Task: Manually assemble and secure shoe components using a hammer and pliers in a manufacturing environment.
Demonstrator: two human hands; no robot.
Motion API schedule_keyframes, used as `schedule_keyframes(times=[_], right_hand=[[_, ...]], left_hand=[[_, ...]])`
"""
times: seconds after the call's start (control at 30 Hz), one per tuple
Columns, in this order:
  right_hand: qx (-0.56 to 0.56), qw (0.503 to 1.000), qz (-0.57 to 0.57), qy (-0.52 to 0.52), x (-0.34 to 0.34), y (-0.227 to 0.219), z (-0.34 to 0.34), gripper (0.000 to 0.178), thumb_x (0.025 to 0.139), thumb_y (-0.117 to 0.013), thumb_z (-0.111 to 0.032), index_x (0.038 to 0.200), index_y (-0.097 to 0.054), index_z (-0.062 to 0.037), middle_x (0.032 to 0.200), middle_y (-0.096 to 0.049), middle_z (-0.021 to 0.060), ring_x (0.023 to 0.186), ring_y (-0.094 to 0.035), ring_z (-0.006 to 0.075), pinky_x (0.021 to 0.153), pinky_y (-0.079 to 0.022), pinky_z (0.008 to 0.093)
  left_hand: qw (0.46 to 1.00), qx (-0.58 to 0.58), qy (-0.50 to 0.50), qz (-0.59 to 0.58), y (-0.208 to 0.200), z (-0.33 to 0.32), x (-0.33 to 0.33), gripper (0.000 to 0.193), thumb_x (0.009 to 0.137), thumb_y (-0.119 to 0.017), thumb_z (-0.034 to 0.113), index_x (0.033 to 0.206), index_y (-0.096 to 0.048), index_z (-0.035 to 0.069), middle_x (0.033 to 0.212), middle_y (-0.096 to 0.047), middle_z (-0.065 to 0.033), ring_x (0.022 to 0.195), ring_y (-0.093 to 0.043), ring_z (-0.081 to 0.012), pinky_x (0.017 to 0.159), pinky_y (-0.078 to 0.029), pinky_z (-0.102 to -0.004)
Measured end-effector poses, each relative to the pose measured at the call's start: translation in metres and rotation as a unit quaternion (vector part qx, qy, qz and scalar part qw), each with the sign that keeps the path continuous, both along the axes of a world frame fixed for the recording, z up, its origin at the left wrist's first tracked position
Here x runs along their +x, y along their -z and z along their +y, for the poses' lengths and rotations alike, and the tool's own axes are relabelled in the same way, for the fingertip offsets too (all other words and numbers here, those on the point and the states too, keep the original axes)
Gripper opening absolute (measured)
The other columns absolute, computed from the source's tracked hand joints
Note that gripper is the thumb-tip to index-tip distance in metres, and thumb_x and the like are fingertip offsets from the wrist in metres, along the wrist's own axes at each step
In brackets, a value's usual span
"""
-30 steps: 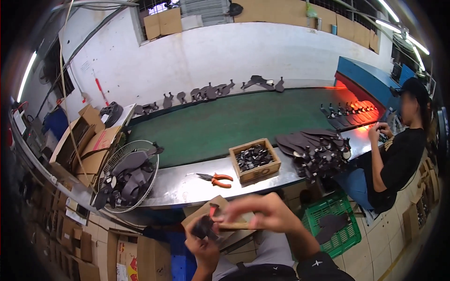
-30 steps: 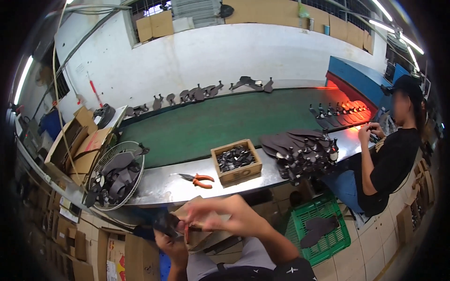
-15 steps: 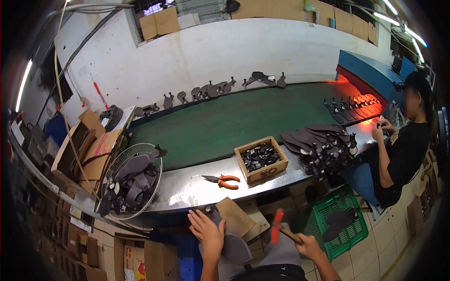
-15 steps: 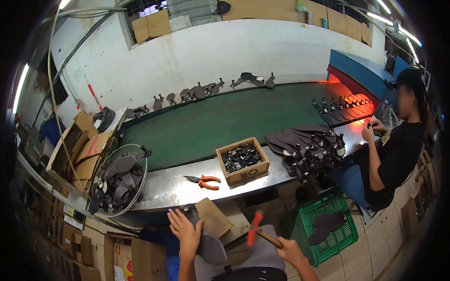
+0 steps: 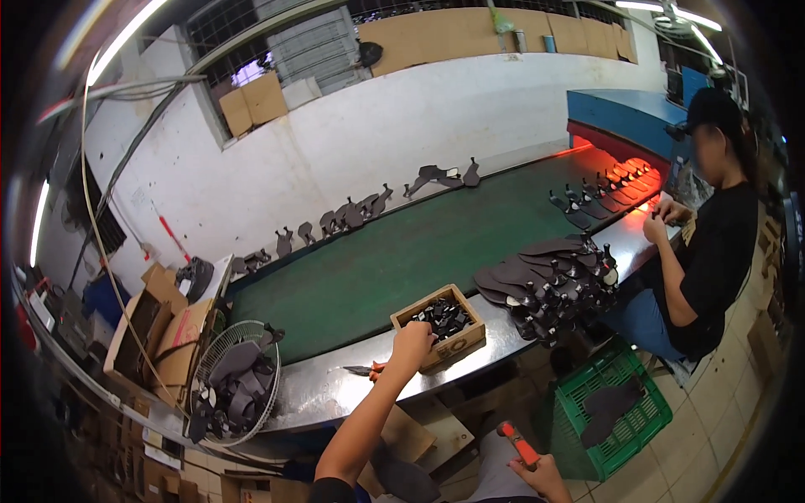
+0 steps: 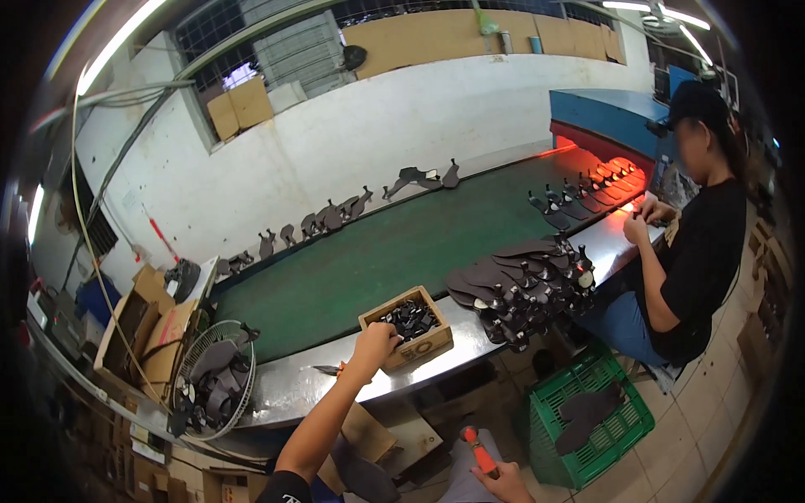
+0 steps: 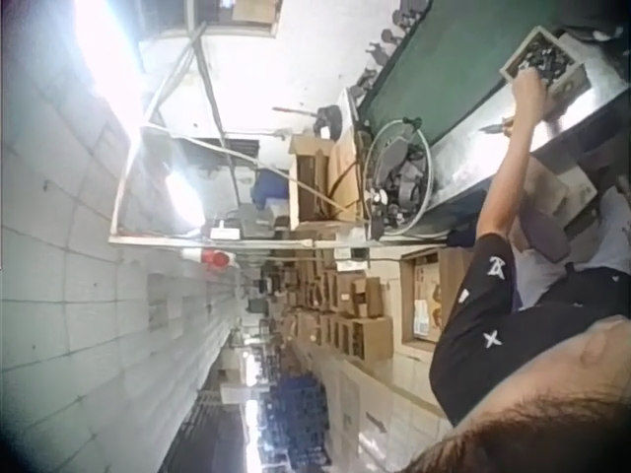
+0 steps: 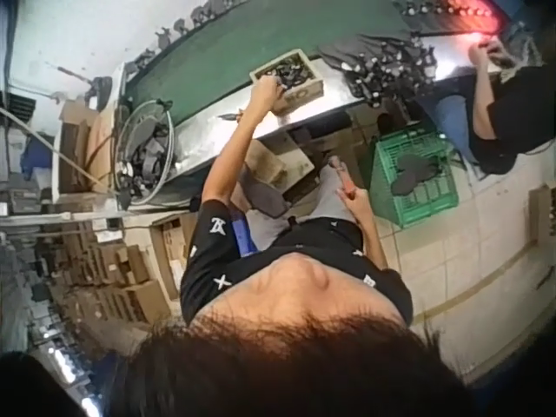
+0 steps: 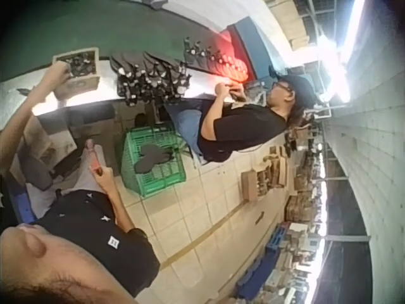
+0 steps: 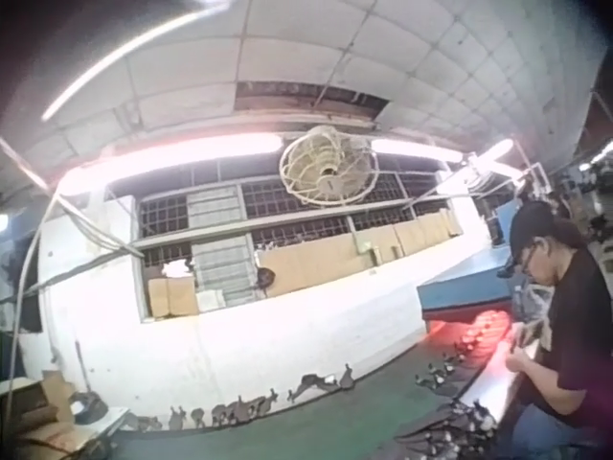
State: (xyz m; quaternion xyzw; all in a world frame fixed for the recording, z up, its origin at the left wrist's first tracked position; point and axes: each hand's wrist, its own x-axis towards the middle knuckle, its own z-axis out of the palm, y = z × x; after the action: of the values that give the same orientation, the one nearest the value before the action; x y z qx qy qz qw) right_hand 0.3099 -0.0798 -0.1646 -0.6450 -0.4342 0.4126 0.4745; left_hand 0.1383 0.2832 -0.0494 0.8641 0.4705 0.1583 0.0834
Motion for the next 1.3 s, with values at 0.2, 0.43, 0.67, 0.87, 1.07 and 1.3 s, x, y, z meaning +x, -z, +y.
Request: schedule_keyframes(times=[0.2, 0.43, 0.67, 0.87, 1.07, 1.3], right_hand=[[0.108, 0.981, 0.152, 0.054, 0.005, -0.040, 0.033, 0.026, 0.089, -0.067, -0.009, 0.112, -0.067, 0.0020, 0.076, -0.069, 0.0015, 0.059, -0.059, 0.0073, 0.056, -0.047, 0.0251], [0.146, 0.987, 0.070, 0.011, 0.014, -0.101, 0.081, 0.021, 0.088, -0.070, -0.010, 0.107, -0.071, -0.0005, 0.068, -0.061, -0.0037, 0.059, -0.047, 0.0024, 0.056, -0.039, 0.0209], [0.189, 0.975, 0.117, 0.024, 0.011, -0.147, 0.119, 0.021, 0.089, -0.069, -0.010, 0.108, -0.072, -0.0013, 0.064, -0.058, -0.0041, 0.055, -0.050, 0.0021, 0.051, -0.040, 0.0210], [0.196, 0.976, 0.097, -0.004, -0.004, -0.169, 0.134, 0.022, 0.089, -0.069, -0.010, 0.109, -0.071, -0.0009, 0.059, -0.057, -0.0041, 0.049, -0.046, 0.0019, 0.046, -0.035, 0.0207], [0.239, 0.962, 0.115, -0.060, -0.052, -0.156, 0.140, 0.034, 0.082, -0.079, -0.012, 0.114, -0.070, -0.0042, 0.071, -0.060, -0.0043, 0.057, -0.043, 0.0004, 0.052, -0.035, 0.0191], [0.252, 0.940, 0.195, -0.125, -0.092, -0.158, 0.115, 0.030, 0.085, -0.073, 0.000, 0.111, -0.059, -0.0003, 0.112, -0.067, 0.0162, 0.063, -0.062, 0.0062, 0.045, -0.042, 0.0160]], left_hand=[[0.995, 0.019, 0.018, -0.093, -0.007, -0.007, 0.009, 0.014, 0.081, -0.068, 0.017, 0.085, -0.072, 0.005, 0.084, -0.070, -0.0144, 0.082, -0.067, -0.0344, 0.073, -0.054, -0.0441], [0.992, 0.009, 0.111, -0.064, 0.011, 0.029, -0.001, 0.014, 0.083, -0.066, 0.009, 0.093, -0.072, 0.001, 0.089, -0.071, -0.0175, 0.084, -0.067, -0.0356, 0.077, -0.053, -0.0420], [0.980, 0.011, 0.063, -0.187, 0.020, 0.028, -0.017, 0.015, 0.083, -0.066, 0.009, 0.091, -0.070, -0.004, 0.081, -0.068, -0.0214, 0.076, -0.068, -0.0346, 0.070, -0.052, -0.0403], [0.915, -0.074, 0.024, -0.395, -0.003, -0.035, -0.017, 0.020, 0.095, -0.062, 0.015, 0.100, -0.067, -0.004, 0.079, -0.068, -0.0119, 0.069, -0.064, -0.0152, 0.065, -0.051, -0.0295], [0.785, -0.199, -0.003, -0.587, -0.058, -0.182, -0.040, 0.020, 0.101, -0.056, 0.015, 0.107, -0.061, -0.004, 0.089, -0.063, -0.0051, 0.078, -0.059, -0.0100, 0.072, -0.049, -0.0238], [0.674, -0.253, -0.051, -0.692, -0.056, -0.247, -0.055, 0.021, 0.102, -0.055, 0.016, 0.109, -0.059, -0.004, 0.091, -0.063, -0.0055, 0.078, -0.060, -0.0100, 0.073, -0.049, -0.0235]])
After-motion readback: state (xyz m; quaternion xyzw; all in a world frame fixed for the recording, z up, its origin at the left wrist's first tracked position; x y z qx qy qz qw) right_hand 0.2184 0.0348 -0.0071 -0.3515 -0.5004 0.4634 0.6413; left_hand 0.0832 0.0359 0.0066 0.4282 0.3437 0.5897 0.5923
